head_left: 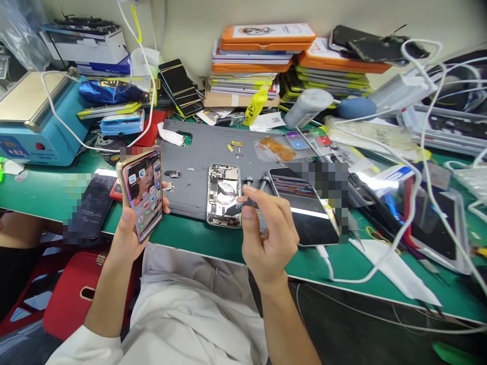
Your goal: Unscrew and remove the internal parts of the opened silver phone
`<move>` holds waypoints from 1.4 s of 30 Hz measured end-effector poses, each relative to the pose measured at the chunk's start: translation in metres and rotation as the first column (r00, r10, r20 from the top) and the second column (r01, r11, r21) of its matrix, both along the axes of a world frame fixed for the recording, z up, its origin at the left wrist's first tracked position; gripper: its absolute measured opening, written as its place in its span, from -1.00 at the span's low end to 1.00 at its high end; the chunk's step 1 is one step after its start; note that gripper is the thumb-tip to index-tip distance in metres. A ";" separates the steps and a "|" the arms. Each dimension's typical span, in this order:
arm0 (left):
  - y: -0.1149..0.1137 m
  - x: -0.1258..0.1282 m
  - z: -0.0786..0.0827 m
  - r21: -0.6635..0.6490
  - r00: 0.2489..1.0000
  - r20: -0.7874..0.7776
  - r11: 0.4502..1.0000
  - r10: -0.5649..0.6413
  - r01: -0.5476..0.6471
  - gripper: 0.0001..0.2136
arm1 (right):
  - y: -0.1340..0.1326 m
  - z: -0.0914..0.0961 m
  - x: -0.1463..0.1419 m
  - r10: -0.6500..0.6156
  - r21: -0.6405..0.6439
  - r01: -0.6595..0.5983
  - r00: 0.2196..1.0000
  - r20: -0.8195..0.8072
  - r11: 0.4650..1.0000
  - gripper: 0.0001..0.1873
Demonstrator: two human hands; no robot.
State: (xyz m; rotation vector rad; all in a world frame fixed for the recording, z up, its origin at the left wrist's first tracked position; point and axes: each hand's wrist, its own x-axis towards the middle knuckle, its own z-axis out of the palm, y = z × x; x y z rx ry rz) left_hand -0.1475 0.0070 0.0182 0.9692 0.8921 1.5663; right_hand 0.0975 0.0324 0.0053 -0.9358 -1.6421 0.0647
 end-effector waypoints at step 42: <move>-0.003 0.000 0.003 -0.070 1.000 0.005 0.998 0.008 -0.008 -0.19 | -0.005 -0.006 0.002 -0.052 -0.037 0.049 0.996 -0.071 0.998 -0.48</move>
